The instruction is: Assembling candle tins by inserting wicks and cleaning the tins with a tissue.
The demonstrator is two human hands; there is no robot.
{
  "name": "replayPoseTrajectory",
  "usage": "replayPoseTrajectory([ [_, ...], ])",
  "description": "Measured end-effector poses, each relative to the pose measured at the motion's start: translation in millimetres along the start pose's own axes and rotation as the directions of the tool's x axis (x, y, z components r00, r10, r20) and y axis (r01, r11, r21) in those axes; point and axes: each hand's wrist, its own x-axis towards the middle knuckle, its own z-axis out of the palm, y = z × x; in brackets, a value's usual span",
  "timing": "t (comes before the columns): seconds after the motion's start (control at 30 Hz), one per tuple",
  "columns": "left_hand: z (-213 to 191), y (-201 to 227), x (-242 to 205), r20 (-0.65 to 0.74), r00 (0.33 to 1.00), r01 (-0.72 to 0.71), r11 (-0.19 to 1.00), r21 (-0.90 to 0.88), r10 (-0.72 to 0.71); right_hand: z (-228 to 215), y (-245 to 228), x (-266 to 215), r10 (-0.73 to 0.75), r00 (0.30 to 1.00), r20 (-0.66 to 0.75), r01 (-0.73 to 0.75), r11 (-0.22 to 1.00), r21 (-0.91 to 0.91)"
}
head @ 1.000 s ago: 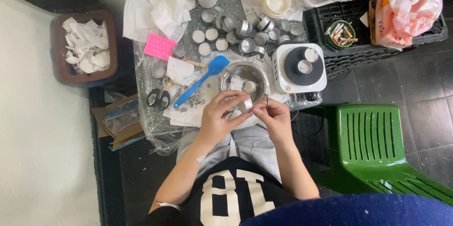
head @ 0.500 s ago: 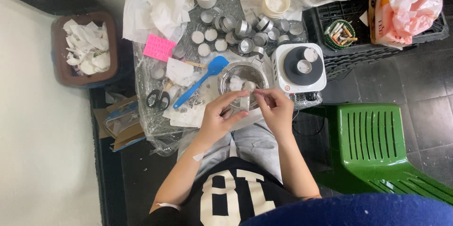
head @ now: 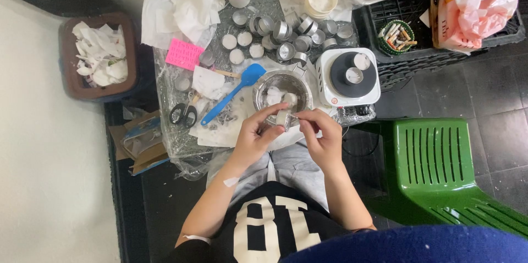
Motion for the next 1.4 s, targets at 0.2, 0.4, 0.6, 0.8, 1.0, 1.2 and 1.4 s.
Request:
replayPoseTrajectory([
  [0.2, 0.0, -3.8, -0.2, -0.024, 1.000, -0.019, 1.000, 0.019, 0.019, 7.0, -18.2, 2.6, -0.036, 0.999, -0.024, 0.032, 0.988, -0.150],
  [0.4, 0.9, -1.0, 1.3, -0.052, 0.998, -0.038, 0.996, 0.083, 0.043, 8.0, -19.1, 4.8, -0.114, 0.992, -0.053, 0.100, 0.971, -0.218],
  [0.6, -0.5, 1.1, 1.4, -0.049, 0.994, -0.085, 0.981, 0.173, 0.094, 5.9, -18.6, 5.0, -0.182, 0.982, -0.052, 0.163, 0.953, -0.254],
  [0.8, 0.0, 1.2, 2.2, -0.065, 0.996, -0.058, 0.987, 0.152, 0.069, 6.3, -18.8, 3.1, -0.201, 0.979, -0.006, 0.195, 0.956, -0.220],
  [1.0, -2.4, -1.3, 0.8, -0.052, 0.995, -0.075, 0.986, 0.146, 0.083, 4.9, 1.2, -6.8, -0.010, 0.999, -0.035, 0.008, 0.998, -0.058],
  [1.2, -3.7, -3.4, 3.4, -0.074, 0.997, -0.030, 0.995, 0.094, 0.037, 1.8, 22.2, -10.9, 0.081, 0.996, -0.044, -0.075, 0.989, 0.124],
  [1.4, -8.4, -39.0, 9.2, -0.124, 0.987, 0.106, 0.994, -0.020, -0.107, -0.9, 30.4, -13.9, 0.207, 0.978, 0.000, -0.201, 0.949, 0.244],
])
